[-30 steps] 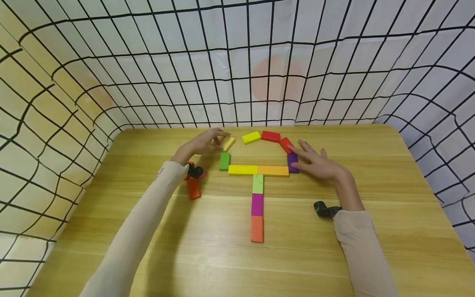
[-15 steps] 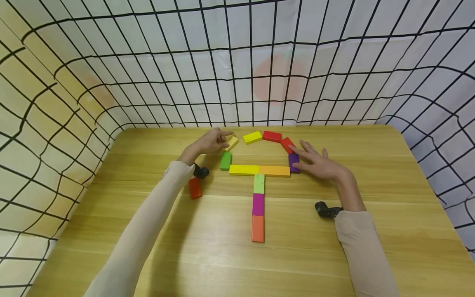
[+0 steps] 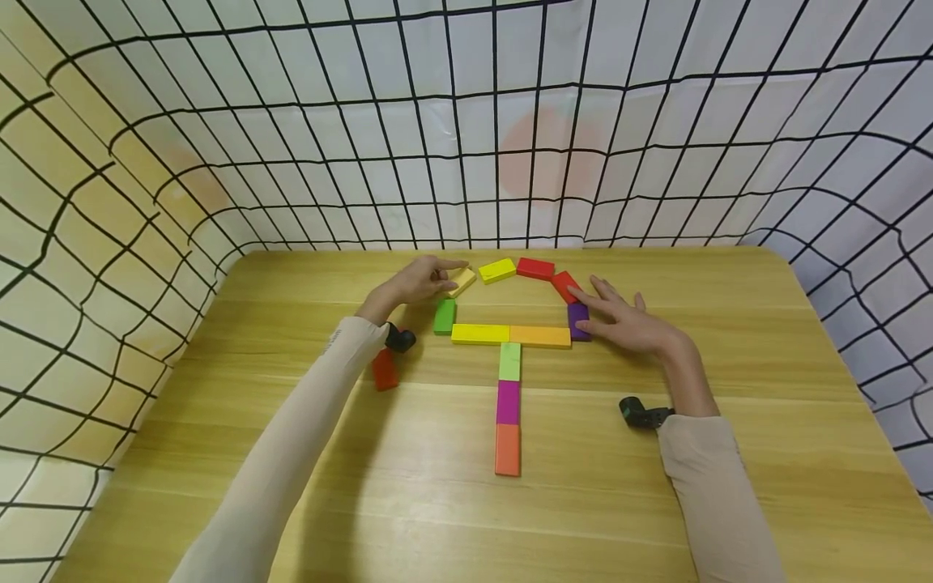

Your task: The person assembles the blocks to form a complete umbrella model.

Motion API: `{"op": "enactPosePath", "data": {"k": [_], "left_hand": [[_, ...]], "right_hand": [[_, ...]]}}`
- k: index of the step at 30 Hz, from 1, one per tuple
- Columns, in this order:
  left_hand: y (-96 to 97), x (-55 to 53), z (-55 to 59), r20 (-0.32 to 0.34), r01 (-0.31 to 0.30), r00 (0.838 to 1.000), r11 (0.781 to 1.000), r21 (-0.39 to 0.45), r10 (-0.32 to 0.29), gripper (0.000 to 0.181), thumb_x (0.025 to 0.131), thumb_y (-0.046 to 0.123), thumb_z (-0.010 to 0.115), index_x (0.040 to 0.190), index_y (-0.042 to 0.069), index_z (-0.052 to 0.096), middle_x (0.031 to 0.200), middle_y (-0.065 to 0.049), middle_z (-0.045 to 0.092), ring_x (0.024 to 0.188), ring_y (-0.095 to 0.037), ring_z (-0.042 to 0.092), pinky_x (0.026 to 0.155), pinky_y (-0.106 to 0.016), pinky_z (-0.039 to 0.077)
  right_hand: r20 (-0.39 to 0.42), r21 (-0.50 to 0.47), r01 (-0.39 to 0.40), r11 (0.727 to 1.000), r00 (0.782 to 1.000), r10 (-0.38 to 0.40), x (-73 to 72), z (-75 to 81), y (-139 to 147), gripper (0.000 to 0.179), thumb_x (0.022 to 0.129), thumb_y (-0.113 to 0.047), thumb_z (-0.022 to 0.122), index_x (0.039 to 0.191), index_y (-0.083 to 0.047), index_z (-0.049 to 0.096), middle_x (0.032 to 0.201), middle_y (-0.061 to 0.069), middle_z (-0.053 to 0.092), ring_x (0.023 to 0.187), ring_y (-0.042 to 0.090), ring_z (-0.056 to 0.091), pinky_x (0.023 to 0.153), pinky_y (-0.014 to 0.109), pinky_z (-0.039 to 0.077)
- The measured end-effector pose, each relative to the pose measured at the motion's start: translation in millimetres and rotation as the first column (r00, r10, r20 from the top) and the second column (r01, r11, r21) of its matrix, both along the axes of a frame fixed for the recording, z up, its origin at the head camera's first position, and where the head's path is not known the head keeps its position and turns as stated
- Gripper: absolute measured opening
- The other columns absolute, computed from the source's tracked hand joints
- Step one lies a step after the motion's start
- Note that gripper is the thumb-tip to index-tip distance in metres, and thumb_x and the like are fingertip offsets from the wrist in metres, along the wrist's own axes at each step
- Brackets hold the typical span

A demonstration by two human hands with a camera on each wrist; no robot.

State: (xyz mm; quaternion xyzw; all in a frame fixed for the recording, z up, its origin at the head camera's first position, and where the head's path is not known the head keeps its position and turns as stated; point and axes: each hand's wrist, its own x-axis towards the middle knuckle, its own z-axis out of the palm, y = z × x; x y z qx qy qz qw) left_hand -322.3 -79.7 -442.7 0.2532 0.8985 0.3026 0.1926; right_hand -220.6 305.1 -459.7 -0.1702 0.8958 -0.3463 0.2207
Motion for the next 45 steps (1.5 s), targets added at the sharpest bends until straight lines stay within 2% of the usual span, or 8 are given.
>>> {"op": "enactPosePath", "data": {"k": [7,17,21,24,26,28,36,45], "left_hand": [[5.8,3.5,3.7,0.027,0.018,0.999,1.0,0.01,-0.018,0.051,0.105,0.011,0.06,0.155,0.011,0.048,0.063,0.002,0.041,0.058,-0.01,0.036,0.057,-0.02,0.031],[7.0,2.7,3.7,0.005,0.059,0.998,0.998,0.011,-0.059,0.05,0.106,0.012,0.059,0.154,0.007,0.049,0.058,0.004,0.038,0.053,-0.008,0.033,0.054,-0.02,0.028],[14.9,2.4,3.7,-0.042,0.022,0.999,0.999,-0.027,-0.024,0.049,0.108,0.022,0.057,0.153,0.006,0.05,0.064,0.0,0.044,0.056,-0.01,0.036,0.055,-0.021,0.03],[25.3,5.0,5.6,-0.107,-0.025,0.994,0.997,-0.074,0.017,0.049,0.106,0.03,0.061,0.148,0.007,0.056,0.092,-0.007,0.06,0.078,-0.015,0.052,0.067,-0.023,0.043],[33.6,7.2,7.3,-0.142,-0.062,0.989,0.992,-0.107,0.047,0.048,0.104,0.034,0.064,0.144,0.008,0.06,0.117,-0.011,0.061,0.101,-0.02,0.057,0.082,-0.028,0.05],[41.8,8.3,7.6,-0.16,-0.106,0.984,0.985,-0.133,0.084,0.047,0.101,0.036,0.068,0.139,0.008,0.064,0.131,-0.013,0.06,0.115,-0.024,0.056,0.092,-0.033,0.051],[64.5,5.8,2.2,-0.196,-0.218,0.964,0.958,-0.189,0.18,0.042,0.099,0.035,0.071,0.132,0.011,0.07,0.13,-0.01,0.061,0.114,-0.023,0.056,0.091,-0.033,0.053],[66.5,6.4,0.2,-0.21,-0.242,0.956,0.954,-0.179,0.204,0.039,0.101,0.029,0.068,0.136,0.01,0.067,0.127,-0.011,0.061,0.114,-0.023,0.057,0.091,-0.031,0.055]], "right_hand": [[0.005,-0.002,0.005,1.0,1.0,-0.005,0.6,-0.8,-0.3,0.073,0.107,-0.039,0.053,0.167,-0.014,0.019,0.174,0.017,-0.016,0.157,0.047,-0.022,0.116,0.071,-0.027],[-0.002,0.008,0.002,1.0,1.0,-0.002,0.1,0.0,-0.5,0.074,0.107,-0.04,0.053,0.167,-0.016,0.018,0.173,0.017,-0.016,0.157,0.045,-0.022,0.117,0.072,-0.025],[-0.002,0.007,0.0,1.0,1.0,0.0,-0.1,0.2,-0.1,0.074,0.107,-0.04,0.053,0.167,-0.016,0.018,0.173,0.017,-0.016,0.158,0.044,-0.021,0.117,0.071,-0.025],[-0.001,0.002,0.001,1.0,1.0,-0.001,0.2,0.0,0.2,0.074,0.107,-0.04,0.053,0.167,-0.016,0.018,0.173,0.017,-0.016,0.158,0.044,-0.022,0.117,0.071,-0.026],[-0.005,0.004,0.002,1.0,1.0,-0.002,0.1,-0.4,0.6,0.074,0.107,-0.04,0.053,0.167,-0.016,0.018,0.174,0.017,-0.016,0.158,0.043,-0.021,0.118,0.07,-0.025],[-0.009,0.005,0.003,1.0,1.0,-0.003,0.2,-0.6,0.7,0.073,0.107,-0.04,0.053,0.167,-0.017,0.018,0.174,0.016,-0.015,0.158,0.043,-0.021,0.118,0.07,-0.025],[0.0,0.01,0.0,1.0,1.0,0.0,0.2,-0.9,0.3,0.073,0.107,-0.042,0.052,0.167,-0.019,0.017,0.174,0.016,-0.016,0.158,0.042,-0.021,0.118,0.07,-0.025],[-0.018,0.025,-0.01,1.0,1.0,0.01,0.2,-1.7,0.2,0.07,0.108,-0.041,0.049,0.167,-0.02,0.018,0.174,0.017,-0.015,0.159,0.041,-0.02,0.118,0.071,-0.024]]}}
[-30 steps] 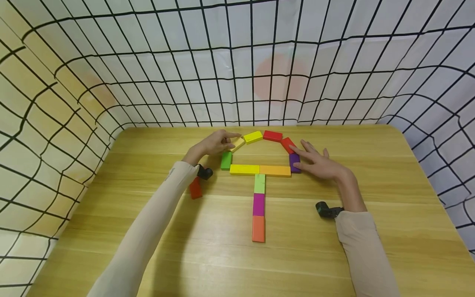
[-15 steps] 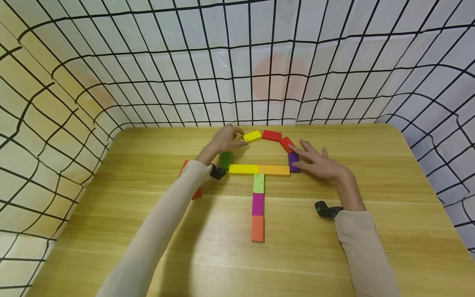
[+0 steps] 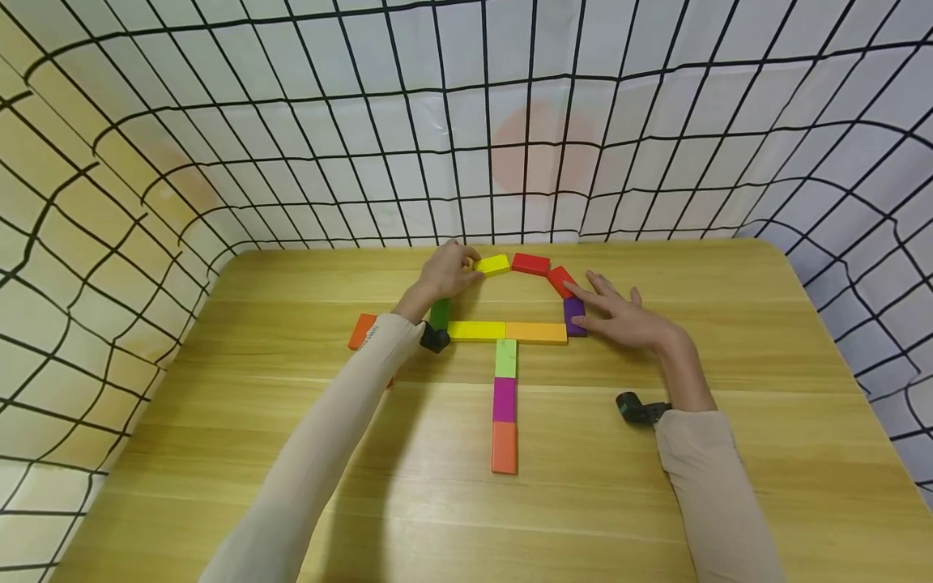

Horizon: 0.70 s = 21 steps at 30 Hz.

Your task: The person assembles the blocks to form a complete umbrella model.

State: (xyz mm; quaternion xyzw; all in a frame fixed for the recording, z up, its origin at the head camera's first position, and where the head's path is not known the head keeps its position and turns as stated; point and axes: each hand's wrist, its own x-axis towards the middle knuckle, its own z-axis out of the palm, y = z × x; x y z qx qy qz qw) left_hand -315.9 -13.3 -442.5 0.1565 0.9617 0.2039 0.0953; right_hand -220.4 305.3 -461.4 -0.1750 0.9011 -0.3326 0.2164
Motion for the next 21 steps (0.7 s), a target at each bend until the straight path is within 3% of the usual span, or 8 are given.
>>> {"op": "enactPosePath", "data": {"k": [21], "left_hand": [[0.4,-1.1,-3.3,-0.032,0.002,0.999,1.0,-0.025,-0.003,0.039,0.103,0.031,0.066,0.137,0.014,0.067,0.128,-0.009,0.062,0.113,-0.022,0.057,0.091,-0.031,0.054]], "right_hand": [[-0.006,0.005,-0.013,1.0,1.0,0.013,-0.5,-0.9,0.4,0.07,0.108,-0.04,0.049,0.167,-0.017,0.017,0.174,0.018,-0.015,0.159,0.041,-0.021,0.118,0.071,-0.025]]}}
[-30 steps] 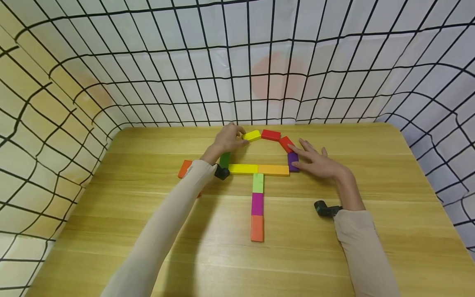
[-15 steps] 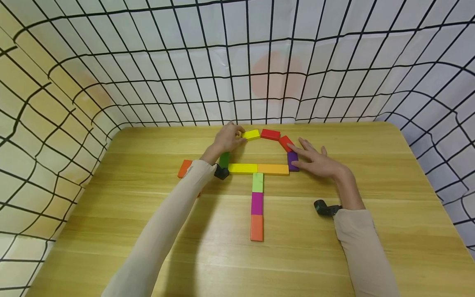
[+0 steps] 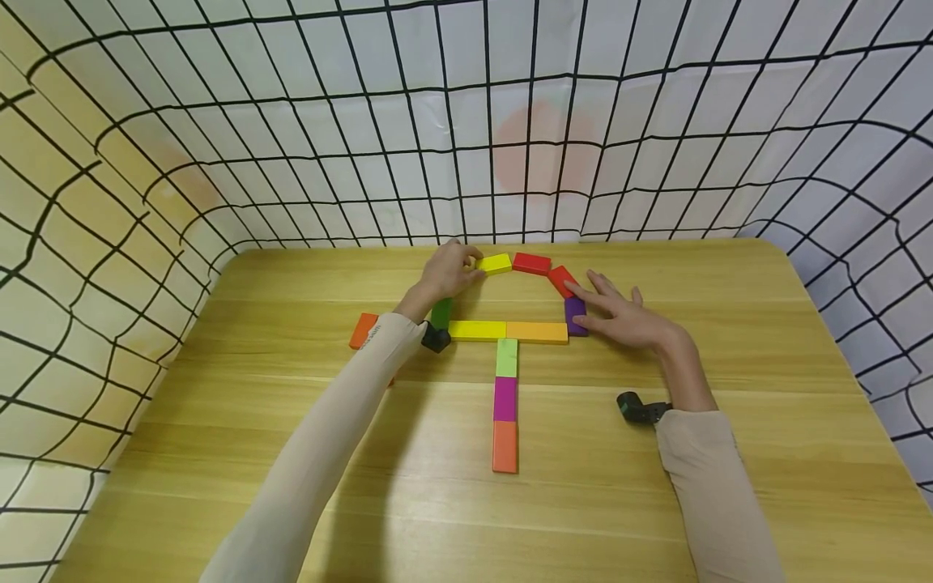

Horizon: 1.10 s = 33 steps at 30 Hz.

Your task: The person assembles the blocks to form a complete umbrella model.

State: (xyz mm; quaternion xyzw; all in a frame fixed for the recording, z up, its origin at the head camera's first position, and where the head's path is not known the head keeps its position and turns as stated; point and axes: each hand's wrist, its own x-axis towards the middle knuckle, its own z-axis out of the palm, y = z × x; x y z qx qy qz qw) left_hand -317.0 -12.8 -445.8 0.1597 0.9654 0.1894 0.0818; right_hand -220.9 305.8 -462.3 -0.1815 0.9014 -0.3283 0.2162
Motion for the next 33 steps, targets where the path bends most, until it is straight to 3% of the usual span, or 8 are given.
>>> {"op": "enactPosePath", "data": {"k": [6,10,14,18,22,26,33], "left_hand": [[-13.5,-1.6,5.3,0.076,0.026,0.997,0.995,0.096,-0.034,0.045,0.107,0.031,0.057,0.146,0.008,0.058,0.131,-0.014,0.062,0.114,-0.025,0.061,0.091,-0.034,0.056],[-35.8,-0.6,10.1,0.15,0.042,0.986,0.982,0.184,-0.07,0.043,0.108,0.023,0.057,0.145,0.002,0.056,0.129,-0.018,0.065,0.115,-0.028,0.063,0.096,-0.039,0.055],[-59.2,4.4,10.8,0.196,0.049,0.976,0.97,0.239,-0.098,0.041,0.105,0.019,0.061,0.141,0.0,0.059,0.122,-0.019,0.066,0.105,-0.026,0.062,0.09,-0.036,0.053],[-76.1,11.8,10.0,0.2,0.072,0.971,0.96,0.271,-0.129,0.037,0.104,0.016,0.062,0.137,-0.003,0.062,0.116,-0.02,0.067,0.097,-0.024,0.059,0.085,-0.032,0.05],[-87.1,22.3,12.4,0.205,0.096,0.966,0.957,0.275,-0.156,0.039,0.102,0.014,0.064,0.136,-0.005,0.062,0.119,-0.022,0.068,0.105,-0.028,0.062,0.094,-0.036,0.053],[-95.5,36.3,16.5,0.231,0.113,0.957,0.957,0.266,-0.177,0.05,0.097,0.014,0.073,0.141,-0.005,0.058,0.126,-0.023,0.066,0.114,-0.033,0.063,0.102,-0.042,0.054],[-100.1,53.4,14.0,0.245,0.128,0.951,0.962,0.242,-0.188,0.07,0.085,0.014,0.086,0.146,-0.002,0.055,0.127,-0.021,0.066,0.112,-0.032,0.063,0.101,-0.04,0.055]], "right_hand": [[-0.001,0.001,-0.003,1.0,1.0,0.003,-0.1,-0.2,-0.9,0.07,0.109,-0.039,0.048,0.167,-0.019,0.017,0.174,0.017,-0.015,0.159,0.041,-0.022,0.118,0.071,-0.025],[-0.003,-0.004,-0.006,1.0,1.0,0.006,0.3,0.2,-1.1,0.07,0.109,-0.039,0.048,0.167,-0.018,0.017,0.173,0.018,-0.016,0.159,0.041,-0.022,0.117,0.071,-0.025],[-0.003,-0.007,-0.004,1.0,1.0,0.004,0.5,0.9,-1.0,0.07,0.109,-0.038,0.048,0.167,-0.018,0.017,0.173,0.019,-0.016,0.158,0.042,-0.022,0.117,0.072,-0.025],[-0.004,-0.007,0.001,1.0,1.0,-0.001,0.7,1.7,-1.1,0.07,0.109,-0.038,0.049,0.167,-0.017,0.017,0.173,0.019,-0.015,0.158,0.042,-0.022,0.117,0.072,-0.024],[-0.009,-0.012,0.002,1.0,1.0,-0.002,1.2,2.4,-1.5,0.07,0.108,-0.038,0.049,0.167,-0.016,0.018,0.173,0.02,-0.015,0.159,0.043,-0.021,0.117,0.072,-0.024],[-0.013,-0.026,0.001,1.0,1.0,-0.002,1.8,2.8,-2.0,0.07,0.108,-0.037,0.05,0.167,-0.015,0.019,0.173,0.021,-0.014,0.158,0.043,-0.02,0.117,0.072,-0.024],[-0.006,-0.024,-0.001,1.0,1.0,0.001,1.6,1.9,-1.8,0.07,0.108,-0.037,0.05,0.167,-0.017,0.018,0.173,0.019,-0.015,0.159,0.042,-0.021,0.117,0.072,-0.024]]}}
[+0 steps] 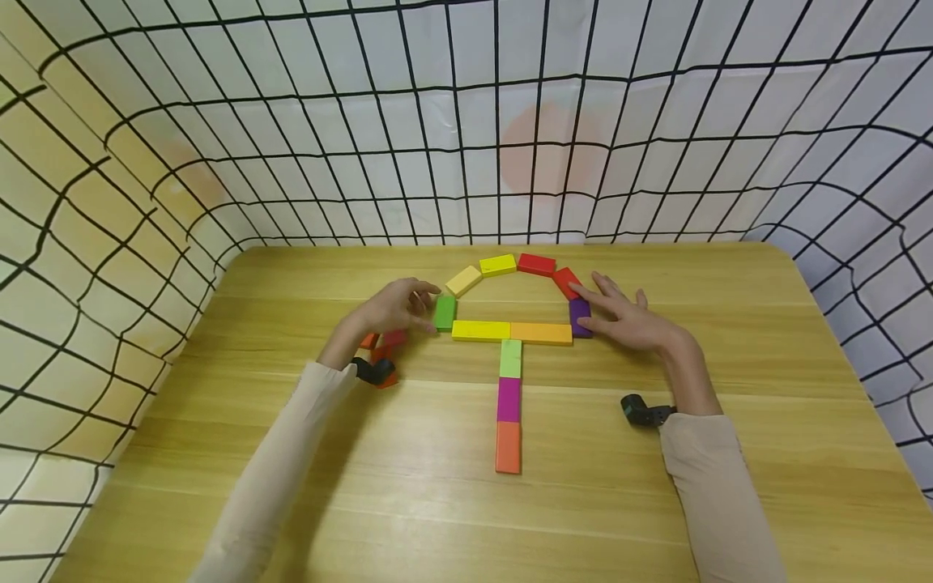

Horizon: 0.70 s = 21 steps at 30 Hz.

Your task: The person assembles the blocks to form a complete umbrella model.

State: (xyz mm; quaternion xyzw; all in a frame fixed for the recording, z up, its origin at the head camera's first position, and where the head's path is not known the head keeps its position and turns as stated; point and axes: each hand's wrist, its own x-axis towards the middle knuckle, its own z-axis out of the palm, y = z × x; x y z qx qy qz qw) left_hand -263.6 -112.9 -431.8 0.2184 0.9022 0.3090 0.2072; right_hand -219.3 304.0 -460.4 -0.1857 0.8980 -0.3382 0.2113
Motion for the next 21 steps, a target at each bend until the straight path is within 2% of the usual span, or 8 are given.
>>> {"op": "enactPosePath", "data": {"k": [8,21], "left_hand": [[3.8,4.9,-6.5,-0.015,-0.031,0.999,0.999,0.016,0.031,0.066,0.086,0.012,0.085,0.144,0.0,0.057,0.125,-0.02,0.067,0.11,-0.031,0.064,0.1,-0.04,0.056],[3.7,5.6,-9.6,-0.03,-0.032,0.999,0.999,0.039,0.033,0.063,0.086,0.012,0.085,0.142,0.0,0.058,0.123,-0.02,0.067,0.107,-0.031,0.064,0.099,-0.04,0.057]], "right_hand": [[0.008,0.005,0.004,1.0,1.0,-0.004,0.1,0.4,0.3,0.07,0.108,-0.038,0.05,0.167,-0.017,0.019,0.173,0.018,-0.015,0.159,0.042,-0.021,0.118,0.072,-0.024],[0.009,0.008,0.006,1.0,1.0,-0.006,-0.1,0.0,0.4,0.07,0.108,-0.039,0.05,0.167,-0.018,0.019,0.174,0.018,-0.015,0.159,0.042,-0.021,0.118,0.072,-0.024]]}}
